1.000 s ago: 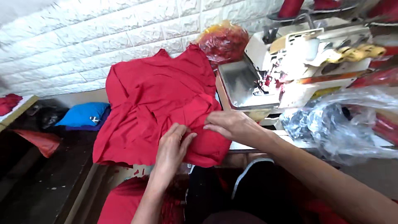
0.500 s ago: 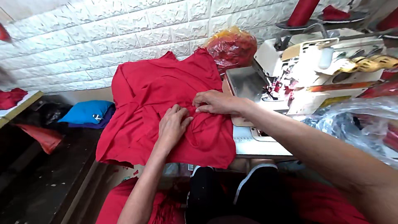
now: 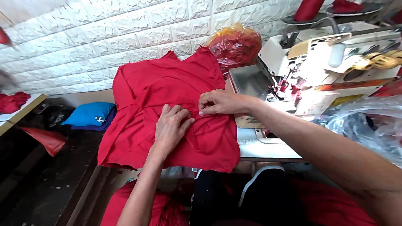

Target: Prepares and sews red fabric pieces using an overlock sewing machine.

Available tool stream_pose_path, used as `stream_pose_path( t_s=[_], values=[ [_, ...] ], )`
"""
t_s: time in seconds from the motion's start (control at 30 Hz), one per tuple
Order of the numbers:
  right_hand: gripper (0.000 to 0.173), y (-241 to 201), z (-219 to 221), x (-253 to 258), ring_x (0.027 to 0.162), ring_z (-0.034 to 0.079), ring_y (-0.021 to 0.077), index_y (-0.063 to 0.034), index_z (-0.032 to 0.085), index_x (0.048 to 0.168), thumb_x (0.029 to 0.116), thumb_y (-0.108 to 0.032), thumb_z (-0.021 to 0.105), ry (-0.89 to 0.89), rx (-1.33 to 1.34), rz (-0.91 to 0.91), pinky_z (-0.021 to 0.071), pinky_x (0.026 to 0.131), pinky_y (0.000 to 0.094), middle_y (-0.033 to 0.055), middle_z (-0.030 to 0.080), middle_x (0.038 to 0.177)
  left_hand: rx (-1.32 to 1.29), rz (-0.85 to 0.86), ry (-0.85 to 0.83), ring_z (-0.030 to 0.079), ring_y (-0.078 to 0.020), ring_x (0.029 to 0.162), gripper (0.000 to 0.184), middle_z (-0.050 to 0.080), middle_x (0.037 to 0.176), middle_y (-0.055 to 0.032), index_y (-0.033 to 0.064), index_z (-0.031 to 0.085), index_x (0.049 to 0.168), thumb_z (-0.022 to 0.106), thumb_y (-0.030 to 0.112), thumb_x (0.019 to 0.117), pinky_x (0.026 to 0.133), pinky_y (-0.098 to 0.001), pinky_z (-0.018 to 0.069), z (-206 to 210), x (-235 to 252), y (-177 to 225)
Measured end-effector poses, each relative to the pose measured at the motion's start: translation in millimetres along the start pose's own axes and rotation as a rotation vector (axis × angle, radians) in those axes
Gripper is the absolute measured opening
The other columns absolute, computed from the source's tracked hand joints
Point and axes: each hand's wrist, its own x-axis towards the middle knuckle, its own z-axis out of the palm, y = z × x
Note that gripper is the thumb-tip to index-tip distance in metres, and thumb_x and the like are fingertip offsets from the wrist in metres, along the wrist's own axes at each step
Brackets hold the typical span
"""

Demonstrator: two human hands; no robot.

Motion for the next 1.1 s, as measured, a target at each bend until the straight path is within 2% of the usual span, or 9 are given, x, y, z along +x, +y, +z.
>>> stream_pose_path(
  t_s=[0.1,0.23,0.4,0.53,0.67,0.83,1.0,1.1],
  values=[
    [0.015,-1.7,-0.8,-0.1,0.079,0.062,0.0120,-0.0053,0.072,0.092,0.0965,-0.019,0.068,0.000,0.047,0.013,0.0501,0.073,0.0334,0.0047,0.068,0.089,-0.020,0.041,0.027,0.059,-0.0200,0.091,0.018,0.070,0.098,-0.0006,0.0125,0.075,0.093,0.068,0.028,0.0972,0.081,-0.0383,0.0439,-1.2,-0.8,-0.6],
    [0.012,-3.4,-0.1,-0.8,0.072,0.058,0.0046,-0.0064,0.072,0.090,0.0956,-0.017,0.069,0.019,0.151,-0.001,0.0472,0.067,0.0247,-0.0001,0.067,0.082,-0.049,0.053,0.047,0.060,-0.0180,0.091,0.018,0.072,0.104,0.0006,0.0119,0.075,0.094,0.067,0.028,0.0985,0.080,-0.0371,0.0436,-3.2,-2.5,1.8],
    [0.015,-9.7,-1.2,-4.3,0.080,0.059,0.0038,-0.0075,0.072,0.085,0.0928,-0.020,0.071,0.068,0.150,-0.055,0.0471,0.070,0.0218,-0.0006,0.065,0.087,-0.106,0.015,0.102,0.059,-0.0175,0.090,0.017,0.071,0.100,-0.0010,0.0100,0.074,0.095,0.069,0.026,0.0976,0.082,-0.0371,0.0420,-3.9,-5.4,-0.6],
    [0.015,-12.7,-2.2,-6.0,0.079,0.059,0.0027,-0.0065,0.072,0.083,0.0916,-0.019,0.071,-0.001,0.223,-0.114,0.0469,0.069,0.0197,-0.0008,0.066,0.085,-0.206,0.034,0.041,0.059,-0.0145,0.094,0.016,0.071,0.103,0.0013,0.0113,0.075,0.095,0.068,0.026,0.0977,0.084,-0.0346,0.0446,-5.4,-8.5,-0.1],
    [0.014,-15.8,-4.0,-6.1,0.073,0.056,0.0020,-0.0058,0.072,0.081,0.0905,-0.016,0.073,-0.054,0.232,-0.090,0.0440,0.064,0.0189,-0.0005,0.064,0.083,-0.235,0.093,0.026,0.061,-0.0150,0.094,0.017,0.073,0.104,-0.0001,0.0101,0.076,0.094,0.069,0.025,0.0969,0.084,-0.0339,0.0457,-6.2,-8.0,2.5],
    [0.015,-18.3,-5.0,-9.9,0.074,0.057,0.0018,-0.0084,0.072,0.080,0.0913,-0.019,0.072,0.027,0.182,-0.064,0.0449,0.065,0.0200,-0.0027,0.065,0.081,-0.210,0.032,0.061,0.060,-0.0148,0.095,0.017,0.071,0.103,0.0006,0.0106,0.075,0.095,0.069,0.026,0.0977,0.084,-0.0340,0.0457,-10.2,-8.1,1.8],
    [0.018,-28.5,3.6,-16.4,0.074,0.056,0.0050,-0.0098,0.070,0.077,0.0892,-0.023,0.075,0.219,0.098,0.042,0.0446,0.066,0.0234,-0.0016,0.061,0.082,-0.207,-0.003,0.134,0.064,-0.0165,0.098,0.016,0.071,0.103,-0.0036,0.0078,0.074,0.096,0.069,0.023,0.0974,0.087,-0.0352,0.0497,-8.2,-8.4,5.4],
    [0.019,-39.5,8.9,-18.6,0.076,0.057,0.0074,-0.0093,0.068,0.074,0.0883,-0.021,0.075,0.322,0.032,0.056,0.0460,0.067,0.0252,0.0003,0.060,0.082,-0.239,-0.030,0.190,0.066,-0.0163,0.098,0.015,0.071,0.102,-0.0052,0.0063,0.074,0.092,0.072,0.021,0.0950,0.087,-0.0349,0.0527,-5.3,-8.6,7.4]
  ],
)
